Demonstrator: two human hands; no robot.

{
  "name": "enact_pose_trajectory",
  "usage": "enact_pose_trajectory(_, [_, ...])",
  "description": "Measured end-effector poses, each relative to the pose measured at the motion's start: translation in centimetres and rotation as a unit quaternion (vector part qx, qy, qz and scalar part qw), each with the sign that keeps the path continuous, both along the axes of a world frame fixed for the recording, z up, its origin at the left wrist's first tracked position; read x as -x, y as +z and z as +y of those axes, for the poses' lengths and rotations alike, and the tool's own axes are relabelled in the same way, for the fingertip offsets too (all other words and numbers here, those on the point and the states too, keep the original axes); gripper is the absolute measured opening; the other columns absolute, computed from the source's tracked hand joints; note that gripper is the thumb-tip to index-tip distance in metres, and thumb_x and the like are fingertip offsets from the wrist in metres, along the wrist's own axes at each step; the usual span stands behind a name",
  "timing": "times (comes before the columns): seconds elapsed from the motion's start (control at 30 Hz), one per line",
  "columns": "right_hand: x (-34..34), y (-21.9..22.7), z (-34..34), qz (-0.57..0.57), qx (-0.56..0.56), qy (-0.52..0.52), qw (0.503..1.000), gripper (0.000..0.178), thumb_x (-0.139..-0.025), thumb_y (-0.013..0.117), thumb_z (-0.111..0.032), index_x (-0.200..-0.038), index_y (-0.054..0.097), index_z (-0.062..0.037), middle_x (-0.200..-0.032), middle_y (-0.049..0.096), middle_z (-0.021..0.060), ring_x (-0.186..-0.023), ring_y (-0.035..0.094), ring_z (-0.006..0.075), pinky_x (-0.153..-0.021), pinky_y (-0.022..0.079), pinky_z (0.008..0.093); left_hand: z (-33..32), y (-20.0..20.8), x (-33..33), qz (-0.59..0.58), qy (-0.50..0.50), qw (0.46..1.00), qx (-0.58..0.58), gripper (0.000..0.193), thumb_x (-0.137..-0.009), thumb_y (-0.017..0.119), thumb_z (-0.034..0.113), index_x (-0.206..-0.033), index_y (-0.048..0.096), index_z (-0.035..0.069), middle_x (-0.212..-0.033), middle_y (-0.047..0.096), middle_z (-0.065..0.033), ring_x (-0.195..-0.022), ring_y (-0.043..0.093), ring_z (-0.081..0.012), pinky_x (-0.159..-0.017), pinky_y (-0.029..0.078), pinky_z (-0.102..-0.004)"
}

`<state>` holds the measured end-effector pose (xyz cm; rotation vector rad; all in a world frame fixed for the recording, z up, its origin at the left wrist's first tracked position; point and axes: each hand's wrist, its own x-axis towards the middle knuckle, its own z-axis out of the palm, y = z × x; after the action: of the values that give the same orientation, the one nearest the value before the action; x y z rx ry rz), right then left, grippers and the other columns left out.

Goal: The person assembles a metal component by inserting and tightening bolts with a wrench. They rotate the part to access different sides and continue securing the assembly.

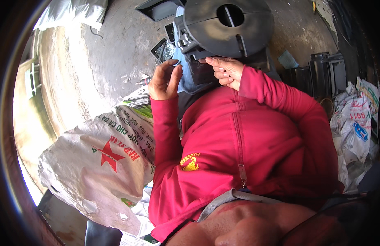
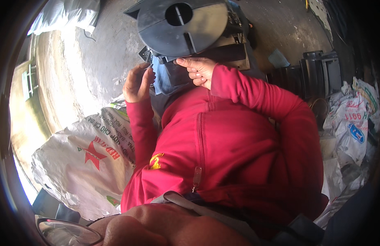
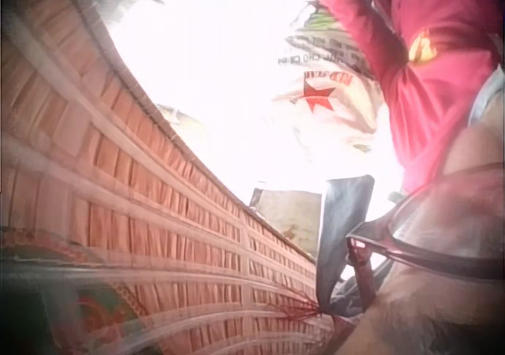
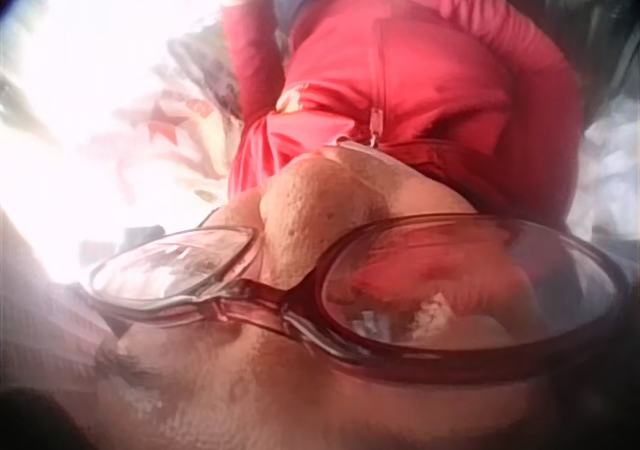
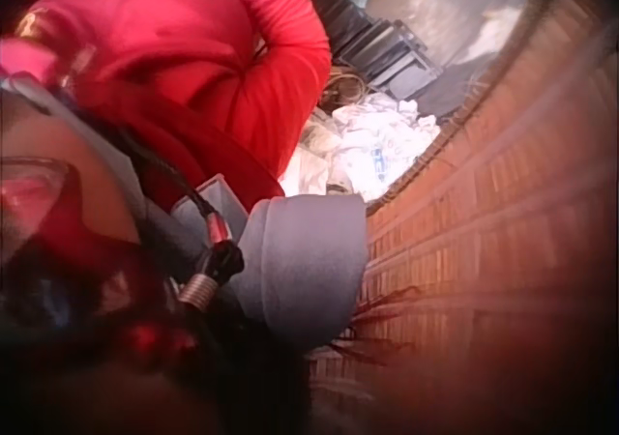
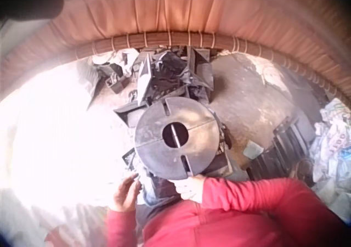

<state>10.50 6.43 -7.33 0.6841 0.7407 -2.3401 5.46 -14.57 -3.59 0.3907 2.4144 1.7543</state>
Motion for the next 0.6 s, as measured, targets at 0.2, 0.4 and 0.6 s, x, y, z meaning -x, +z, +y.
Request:
enact_pose_trajectory(0.2, [1.0, 1.3, -1.2, 0.011, -0.066, -0.009, 0.998, 0.037, -0.089, 0.069, -0.032, -0.067, 0.044, -0.0165, -0.055, 0.032, -0.0102, -0.043, 0.027, -0.0015, -0.038, 0.020, 0.0159, -0.6, -1.3, 0.1, -0.094, -0.012, 0.990, -0.109, 0.013, -0.088, 0.066, 0.003, -0.099, 0.061, -0.003, -0.083, 0.065, -0.0062, -0.069, 0.060, -0.0103, -0.064, 0.050, -0.0236])
enact_pose_trajectory(0.4, [1.0, 1.1, -1.5, 0.007, -0.075, -0.031, 0.997, 0.036, -0.090, 0.068, -0.030, -0.066, 0.043, -0.0184, -0.055, 0.031, -0.0103, -0.043, 0.025, -0.0009, -0.038, 0.021, 0.0160, -1.1, -2.6, -0.3, -0.151, -0.017, 0.973, -0.174, 0.012, -0.089, 0.065, 0.002, -0.099, 0.062, -0.003, -0.086, 0.064, -0.0075, -0.070, 0.059, -0.0125, -0.065, 0.049, -0.0250])
enact_pose_trajectory(0.6, [1.0, 1.0, -1.6, 0.017, -0.067, -0.037, 0.997, 0.032, -0.087, 0.071, -0.031, -0.071, 0.048, -0.0147, -0.056, 0.031, -0.0089, -0.045, 0.027, -0.0004, -0.038, 0.021, 0.0165, -1.3, -3.5, -0.2, -0.153, -0.029, 0.969, -0.194, 0.011, -0.089, 0.064, 0.001, -0.099, 0.062, -0.003, -0.087, 0.064, -0.0085, -0.071, 0.059, -0.0132, -0.066, 0.049, -0.0255])
